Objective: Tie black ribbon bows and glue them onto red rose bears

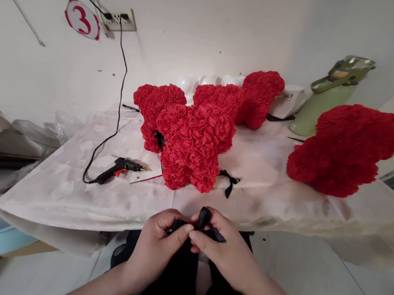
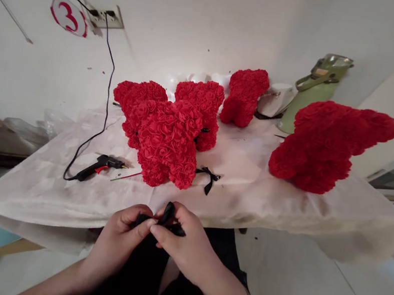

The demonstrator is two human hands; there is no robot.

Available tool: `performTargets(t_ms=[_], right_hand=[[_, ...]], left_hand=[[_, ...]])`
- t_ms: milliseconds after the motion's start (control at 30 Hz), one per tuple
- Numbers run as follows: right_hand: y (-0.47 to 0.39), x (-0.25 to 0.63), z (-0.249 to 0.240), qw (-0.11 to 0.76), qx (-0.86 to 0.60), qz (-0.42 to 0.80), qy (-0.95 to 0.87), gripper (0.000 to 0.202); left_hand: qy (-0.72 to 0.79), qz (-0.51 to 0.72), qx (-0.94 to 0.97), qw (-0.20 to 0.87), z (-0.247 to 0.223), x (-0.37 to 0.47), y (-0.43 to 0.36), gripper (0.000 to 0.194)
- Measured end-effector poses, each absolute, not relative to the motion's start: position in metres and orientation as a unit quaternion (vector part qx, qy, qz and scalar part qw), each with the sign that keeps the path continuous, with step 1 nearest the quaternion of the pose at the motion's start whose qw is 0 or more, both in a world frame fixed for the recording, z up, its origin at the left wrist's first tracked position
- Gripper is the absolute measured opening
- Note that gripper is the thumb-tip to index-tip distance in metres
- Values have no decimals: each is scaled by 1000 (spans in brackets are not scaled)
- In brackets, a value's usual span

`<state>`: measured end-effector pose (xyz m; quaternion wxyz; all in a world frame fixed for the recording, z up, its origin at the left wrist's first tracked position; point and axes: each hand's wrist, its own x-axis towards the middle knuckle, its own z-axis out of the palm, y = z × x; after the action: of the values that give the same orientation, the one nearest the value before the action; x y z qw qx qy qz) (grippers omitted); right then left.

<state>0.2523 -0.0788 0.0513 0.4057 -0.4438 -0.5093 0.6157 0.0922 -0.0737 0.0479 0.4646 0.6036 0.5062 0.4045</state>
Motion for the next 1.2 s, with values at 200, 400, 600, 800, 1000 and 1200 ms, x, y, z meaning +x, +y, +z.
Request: performTargets(t_ms=[200, 400, 600, 800, 1000, 1200], right_hand=[[-82, 258, 53, 421, -486, 488, -591, 6], [-81, 256, 45, 427, -508, 514, -544, 8], [-70, 237, 32, 431, -490, 538, -533, 8], [-63, 231, 25, 422, -495, 472, -595, 4], [-71, 237, 27, 413, -520, 459, -590, 3], [-81, 239, 34, 440, -529, 420, -592, 4]], left_hand=[[496, 402, 602, 479, 42, 90, -77, 42], [569, 418, 679, 200, 45, 31, -52, 33], [752, 219, 614, -95, 42, -57, 1, 45], [780, 33, 623, -45, 37, -80, 36, 62], [784, 33, 619, -21, 37, -78, 59, 54], [810, 78, 581, 13, 49, -80, 43, 50]])
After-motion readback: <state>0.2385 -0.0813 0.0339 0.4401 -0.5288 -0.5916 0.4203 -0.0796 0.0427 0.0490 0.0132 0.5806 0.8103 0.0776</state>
